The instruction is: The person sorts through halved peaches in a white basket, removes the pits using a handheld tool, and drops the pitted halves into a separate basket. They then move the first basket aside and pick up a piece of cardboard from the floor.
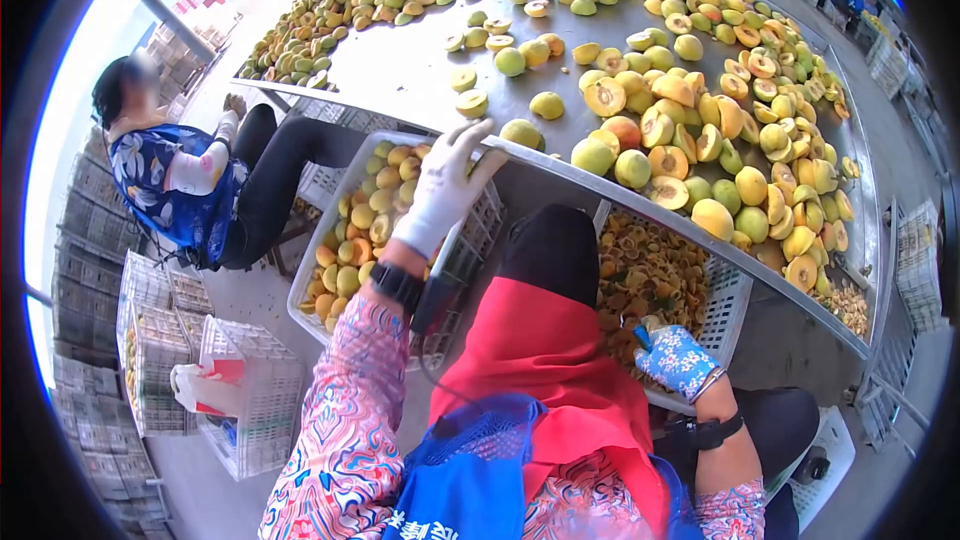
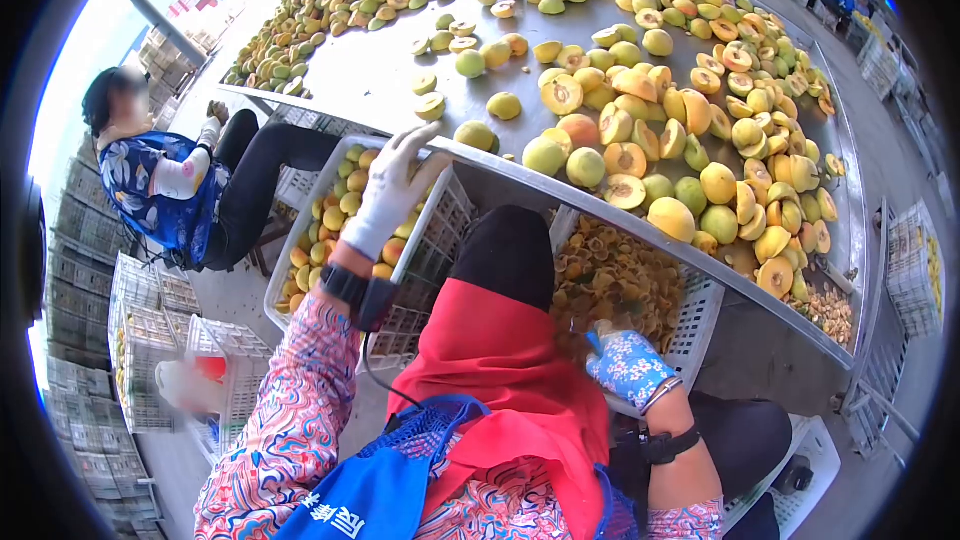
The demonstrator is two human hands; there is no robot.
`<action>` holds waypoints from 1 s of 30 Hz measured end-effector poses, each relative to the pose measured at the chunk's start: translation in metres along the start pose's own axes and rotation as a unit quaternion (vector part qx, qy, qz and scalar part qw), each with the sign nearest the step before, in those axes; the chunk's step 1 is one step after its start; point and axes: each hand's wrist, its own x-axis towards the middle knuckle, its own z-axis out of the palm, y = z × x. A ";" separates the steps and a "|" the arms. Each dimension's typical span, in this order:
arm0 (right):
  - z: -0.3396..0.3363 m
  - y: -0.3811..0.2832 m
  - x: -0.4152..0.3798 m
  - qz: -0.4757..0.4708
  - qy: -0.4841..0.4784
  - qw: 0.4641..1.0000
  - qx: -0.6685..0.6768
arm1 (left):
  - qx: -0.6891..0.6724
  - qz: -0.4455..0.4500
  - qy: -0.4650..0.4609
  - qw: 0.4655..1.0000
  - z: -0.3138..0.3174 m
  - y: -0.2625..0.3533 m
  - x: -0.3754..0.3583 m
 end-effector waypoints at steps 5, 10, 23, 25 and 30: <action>0.003 0.002 0.002 0.019 0.009 0.999 0.027 | 0.016 0.000 -0.158 0.987 0.094 -0.030 0.113; -0.021 -0.011 -0.008 0.000 0.078 0.988 0.131 | 0.072 -0.003 -0.270 0.960 0.126 -0.040 0.144; -0.031 -0.053 0.013 -0.010 0.327 0.919 0.220 | -0.611 -0.352 -0.266 0.657 0.058 0.142 -0.007; -0.025 -0.056 0.013 -0.002 0.342 0.925 0.163 | -0.670 -0.361 -0.258 0.595 0.063 0.154 -0.021; -0.024 -0.053 0.003 -0.033 0.285 0.958 0.019 | -0.608 -0.339 -0.212 0.686 0.065 0.185 -0.032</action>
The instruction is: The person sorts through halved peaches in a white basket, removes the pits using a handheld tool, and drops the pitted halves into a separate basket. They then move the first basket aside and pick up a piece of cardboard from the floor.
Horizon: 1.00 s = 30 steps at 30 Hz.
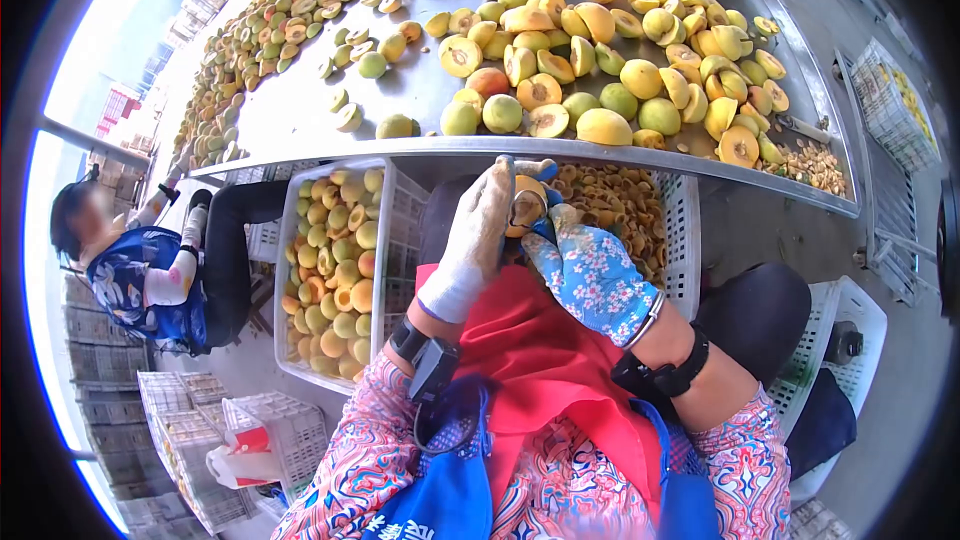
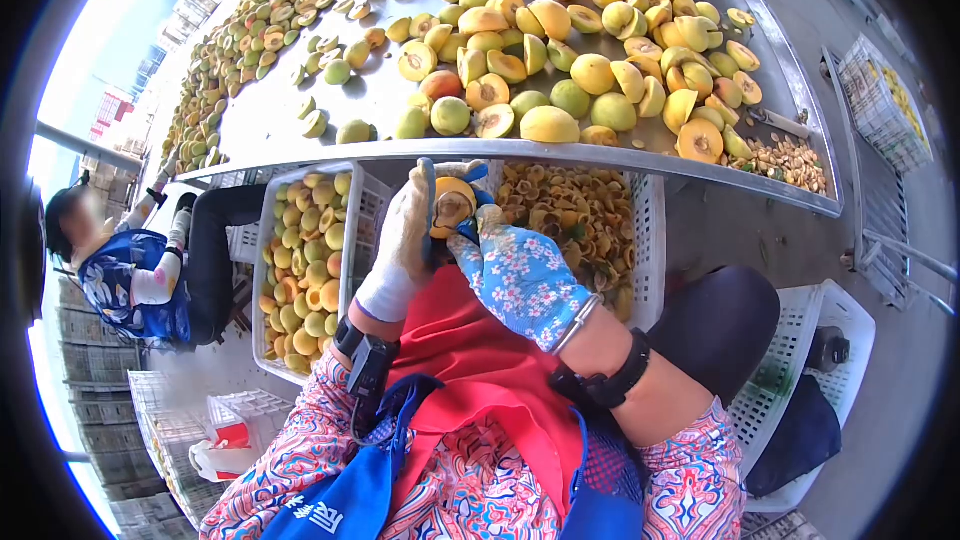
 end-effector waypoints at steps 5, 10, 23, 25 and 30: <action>0.003 0.002 -0.004 -0.036 0.015 0.999 -0.033 | -0.001 0.051 0.020 0.998 0.003 -0.012 0.004; 0.020 0.003 -0.004 -0.027 0.087 0.987 0.135 | 0.060 0.102 0.071 0.990 0.006 -0.018 0.004; -0.025 -0.012 -0.001 0.345 -0.243 0.507 0.751 | 0.025 0.136 0.010 0.990 0.000 -0.024 -0.002; -0.024 -0.007 -0.002 0.335 -0.251 0.475 0.774 | 0.045 0.099 0.006 0.994 0.002 -0.019 -0.002; -0.033 0.003 -0.009 0.259 -0.260 0.476 0.799 | -0.214 0.012 0.122 0.969 0.006 -0.019 0.015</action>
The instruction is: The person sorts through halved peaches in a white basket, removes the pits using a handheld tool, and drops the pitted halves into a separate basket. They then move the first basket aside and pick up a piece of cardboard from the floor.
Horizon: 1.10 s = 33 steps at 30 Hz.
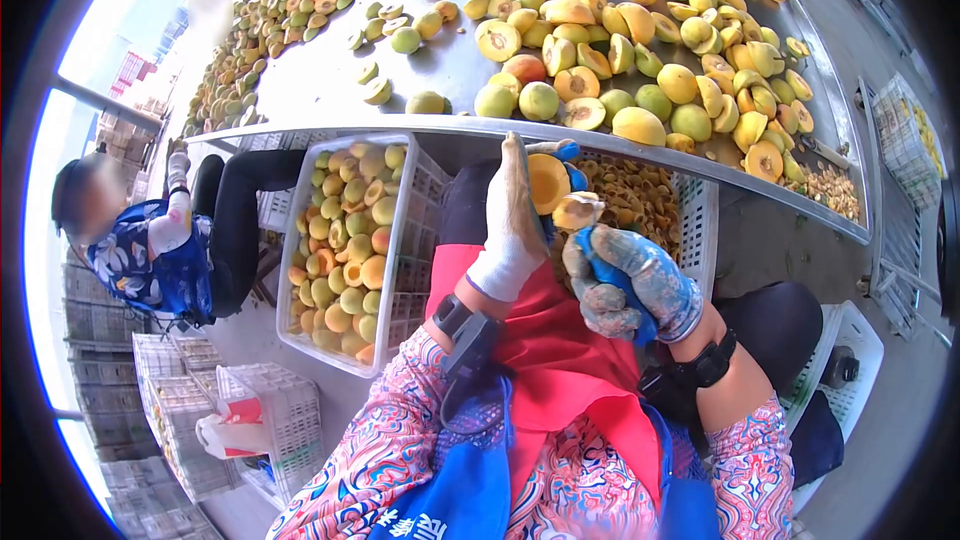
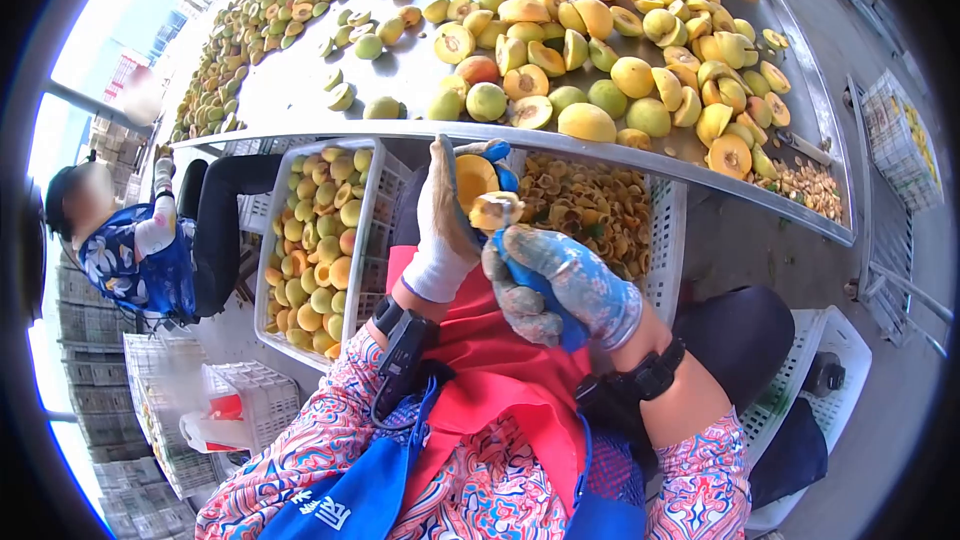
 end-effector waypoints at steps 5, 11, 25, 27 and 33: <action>-0.017 -0.018 -0.008 -0.004 0.229 0.807 -0.544 | 0.246 0.094 0.037 0.964 -0.051 0.045 -0.012; -0.120 0.013 -0.054 -0.016 0.172 0.597 -0.783 | 0.448 0.175 0.228 0.847 -0.229 0.074 -0.044; -0.068 0.018 0.016 0.074 0.014 0.462 -0.884 | 0.825 0.133 0.212 0.507 -0.435 0.132 -0.110; -0.066 0.018 0.021 0.063 0.063 0.481 -0.872 | 0.824 0.120 0.216 0.510 -0.434 0.135 -0.106; -0.092 0.023 0.017 0.005 0.002 0.470 -0.883 | 0.911 -0.034 0.145 0.385 -0.381 0.180 -0.084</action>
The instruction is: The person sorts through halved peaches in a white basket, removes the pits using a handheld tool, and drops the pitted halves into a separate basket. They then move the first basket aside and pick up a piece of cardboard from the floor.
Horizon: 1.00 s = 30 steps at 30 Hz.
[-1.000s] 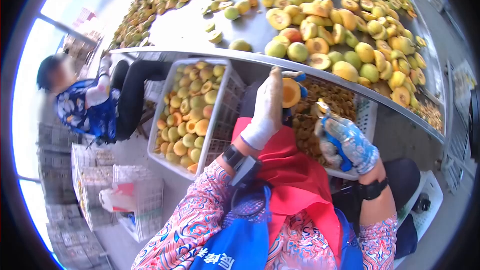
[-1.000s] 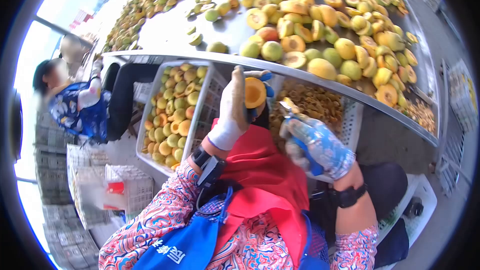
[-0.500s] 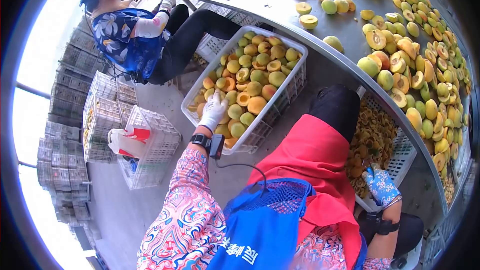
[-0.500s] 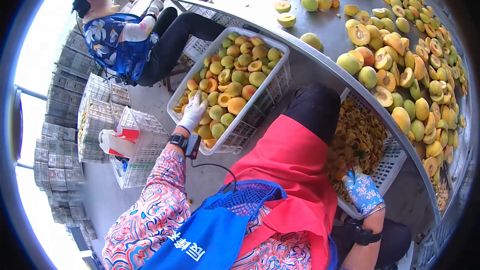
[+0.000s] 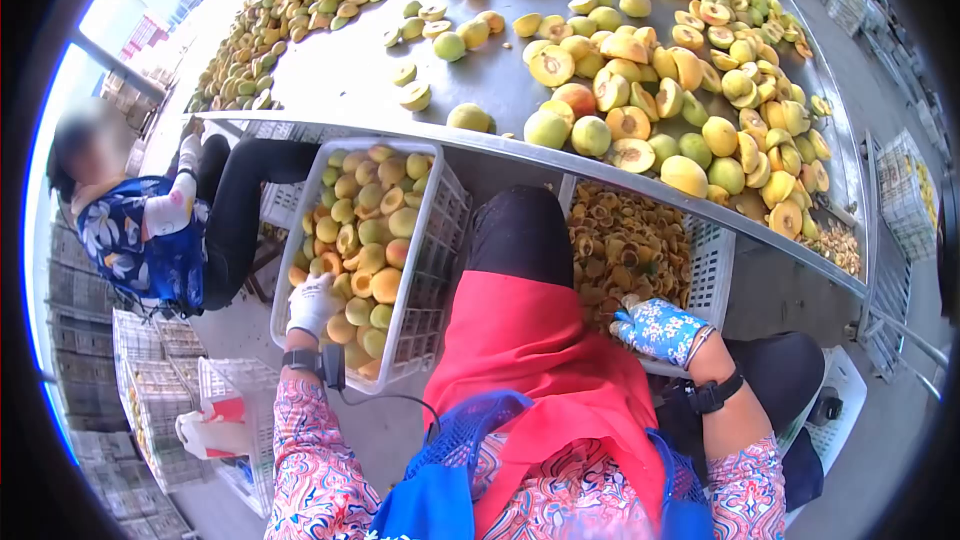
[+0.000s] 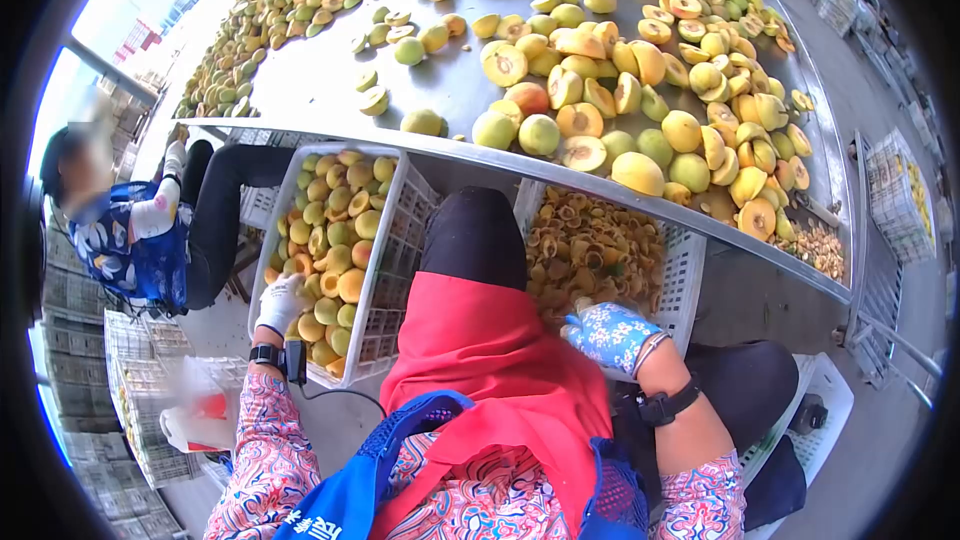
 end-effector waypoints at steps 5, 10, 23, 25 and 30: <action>-0.011 -0.006 -0.005 -0.037 0.083 0.996 -0.007 | -0.297 0.218 0.277 0.887 -0.121 0.172 0.041; -0.029 -0.023 -0.006 0.115 0.050 0.987 0.097 | -0.305 0.444 0.248 0.805 -0.192 0.340 0.081; -0.062 -0.030 -0.041 0.142 0.145 0.964 0.169 | -0.013 0.493 0.153 0.857 -0.194 0.424 0.164; -0.067 -0.030 -0.042 0.121 0.167 0.966 0.154 | -0.216 0.399 0.050 0.890 -0.207 0.410 0.139; -0.073 -0.051 -0.018 0.107 0.441 0.825 0.337 | -0.752 0.253 -0.188 0.579 -0.187 0.389 0.020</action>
